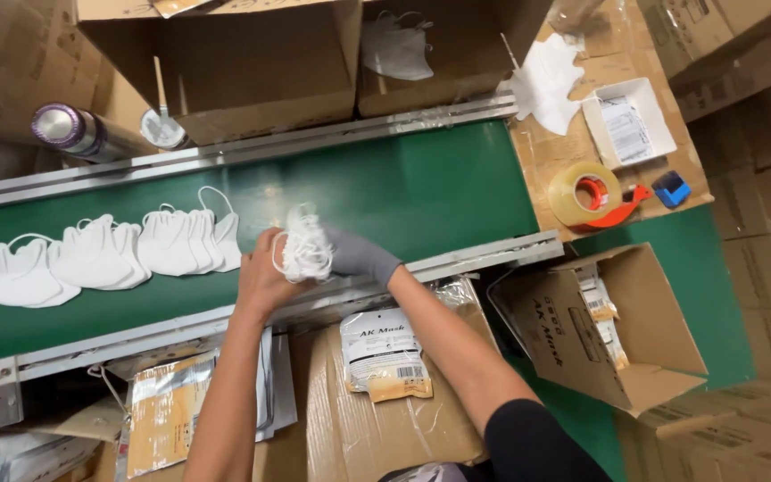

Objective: Packaging white face masks into plastic sleeves and cardboard boxes at a workstation with a conveyor belt, and briefly inspecting a metal thermos.

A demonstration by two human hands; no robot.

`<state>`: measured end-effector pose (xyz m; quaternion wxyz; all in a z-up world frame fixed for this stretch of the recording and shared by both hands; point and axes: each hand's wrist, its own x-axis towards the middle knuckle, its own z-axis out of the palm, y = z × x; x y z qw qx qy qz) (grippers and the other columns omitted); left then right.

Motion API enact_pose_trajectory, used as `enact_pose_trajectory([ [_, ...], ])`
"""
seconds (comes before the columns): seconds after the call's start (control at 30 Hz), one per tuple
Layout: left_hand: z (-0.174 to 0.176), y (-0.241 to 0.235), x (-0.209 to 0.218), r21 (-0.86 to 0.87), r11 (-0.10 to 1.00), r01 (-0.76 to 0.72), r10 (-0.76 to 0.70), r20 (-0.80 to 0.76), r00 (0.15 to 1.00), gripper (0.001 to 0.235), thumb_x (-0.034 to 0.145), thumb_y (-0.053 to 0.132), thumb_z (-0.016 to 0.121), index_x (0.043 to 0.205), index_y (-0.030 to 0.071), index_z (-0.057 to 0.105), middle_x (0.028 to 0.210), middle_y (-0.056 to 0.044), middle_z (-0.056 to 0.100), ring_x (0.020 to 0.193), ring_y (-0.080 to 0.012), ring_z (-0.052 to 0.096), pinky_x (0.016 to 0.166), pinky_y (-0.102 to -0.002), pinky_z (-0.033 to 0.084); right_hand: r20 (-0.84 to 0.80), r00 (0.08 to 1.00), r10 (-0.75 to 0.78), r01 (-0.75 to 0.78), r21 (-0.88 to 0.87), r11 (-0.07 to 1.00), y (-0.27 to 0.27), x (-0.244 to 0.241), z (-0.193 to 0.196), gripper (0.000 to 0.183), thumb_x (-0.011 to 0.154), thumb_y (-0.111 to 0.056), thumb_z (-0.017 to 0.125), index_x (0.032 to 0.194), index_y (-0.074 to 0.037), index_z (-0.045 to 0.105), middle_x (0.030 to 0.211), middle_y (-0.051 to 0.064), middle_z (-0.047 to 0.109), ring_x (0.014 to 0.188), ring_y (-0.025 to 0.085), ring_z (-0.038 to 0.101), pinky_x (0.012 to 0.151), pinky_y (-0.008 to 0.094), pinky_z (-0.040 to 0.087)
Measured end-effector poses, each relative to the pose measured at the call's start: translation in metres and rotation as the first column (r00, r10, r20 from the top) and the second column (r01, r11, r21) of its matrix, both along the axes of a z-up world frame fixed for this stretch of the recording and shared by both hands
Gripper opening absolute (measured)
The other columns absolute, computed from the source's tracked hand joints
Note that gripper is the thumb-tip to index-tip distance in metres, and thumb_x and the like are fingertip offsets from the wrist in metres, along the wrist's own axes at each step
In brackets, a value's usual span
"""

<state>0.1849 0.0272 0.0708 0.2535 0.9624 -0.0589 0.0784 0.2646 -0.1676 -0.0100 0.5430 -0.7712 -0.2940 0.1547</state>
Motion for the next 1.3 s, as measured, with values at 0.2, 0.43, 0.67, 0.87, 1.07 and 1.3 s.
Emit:
enact_pose_trajectory([
  [0.2, -0.094, 0.020, -0.001, -0.763, 0.535, -0.364, 0.258, -0.262, 0.930, 0.050, 0.081, 0.030, 0.083, 0.123, 0.006, 0.071, 0.122, -0.013, 0.078, 0.105, -0.0210, 0.073, 0.095, -0.034, 0.057, -0.615, 0.773, -0.157, 0.444, 0.347, 0.826, 0.002, -0.027, 0.023, 0.101, 0.082, -0.006, 0.082, 0.160, -0.010, 0.018, 0.150, -0.006, 0.037, 0.139, 0.007, 0.038, 0.114, 0.035, 0.045],
  [0.43, 0.006, 0.025, -0.021, -0.852, 0.423, -0.309, 0.315, -0.181, 0.932, 0.088, 0.073, 0.024, 0.091, 0.144, -0.003, 0.046, 0.133, -0.018, 0.064, 0.116, -0.0235, 0.065, 0.101, -0.035, 0.052, -0.321, 0.946, -0.055, 0.217, 0.497, 0.840, 0.017, -0.025, 0.057, 0.089, 0.075, -0.005, 0.079, 0.153, 0.001, 0.037, 0.142, 0.020, 0.055, 0.129, 0.029, 0.054, 0.109, 0.042, 0.048],
  [0.67, -0.016, 0.030, 0.000, -0.042, 0.997, -0.065, 0.050, -0.301, 0.952, 0.096, 0.055, 0.038, 0.099, 0.135, 0.008, 0.054, 0.131, -0.019, 0.066, 0.124, -0.0348, 0.061, 0.104, -0.052, 0.042, 0.310, 0.951, 0.002, 0.090, -0.283, 0.955, 0.044, -0.042, 0.044, 0.085, 0.074, -0.020, 0.079, 0.148, -0.001, 0.041, 0.130, 0.024, 0.059, 0.122, 0.040, 0.058, 0.112, 0.049, 0.040],
  [0.87, -0.025, 0.036, -0.109, -0.561, 0.785, -0.263, 0.243, -0.113, 0.964, 0.054, 0.078, 0.027, 0.083, 0.123, 0.005, 0.063, 0.109, -0.015, 0.072, 0.105, -0.0328, 0.069, 0.092, -0.042, 0.052, 0.351, 0.933, 0.085, 0.036, -0.324, 0.945, 0.035, -0.040, 0.039, 0.073, 0.077, -0.031, 0.085, 0.138, -0.005, 0.053, 0.131, 0.023, 0.060, 0.117, 0.039, 0.060, 0.100, 0.045, 0.049],
  [1.07, -0.135, 0.083, -0.264, 0.207, 0.885, -0.418, 0.464, -0.295, 0.835, 0.023, 0.103, 0.025, 0.062, 0.094, 0.008, 0.074, 0.096, -0.014, 0.073, 0.089, -0.0361, 0.071, 0.080, -0.048, 0.055, 0.038, 0.998, -0.046, 0.054, -0.266, 0.962, 0.033, -0.078, 0.036, 0.068, 0.079, -0.032, 0.084, 0.133, -0.001, 0.056, 0.124, 0.021, 0.066, 0.110, 0.033, 0.064, 0.095, 0.042, 0.053],
  [1.3, -0.131, 0.084, -0.195, 0.397, 0.904, -0.161, 0.398, -0.641, 0.657, 0.028, 0.082, 0.028, 0.069, 0.099, 0.010, 0.082, 0.106, -0.016, 0.079, 0.101, -0.0336, 0.074, 0.087, -0.040, 0.059, -0.478, 0.865, -0.155, 0.221, 0.084, 0.972, 0.033, -0.109, 0.054, 0.063, 0.079, -0.022, 0.082, 0.131, 0.002, 0.057, 0.118, 0.014, 0.071, 0.102, 0.021, 0.069, 0.089, 0.035, 0.058],
])
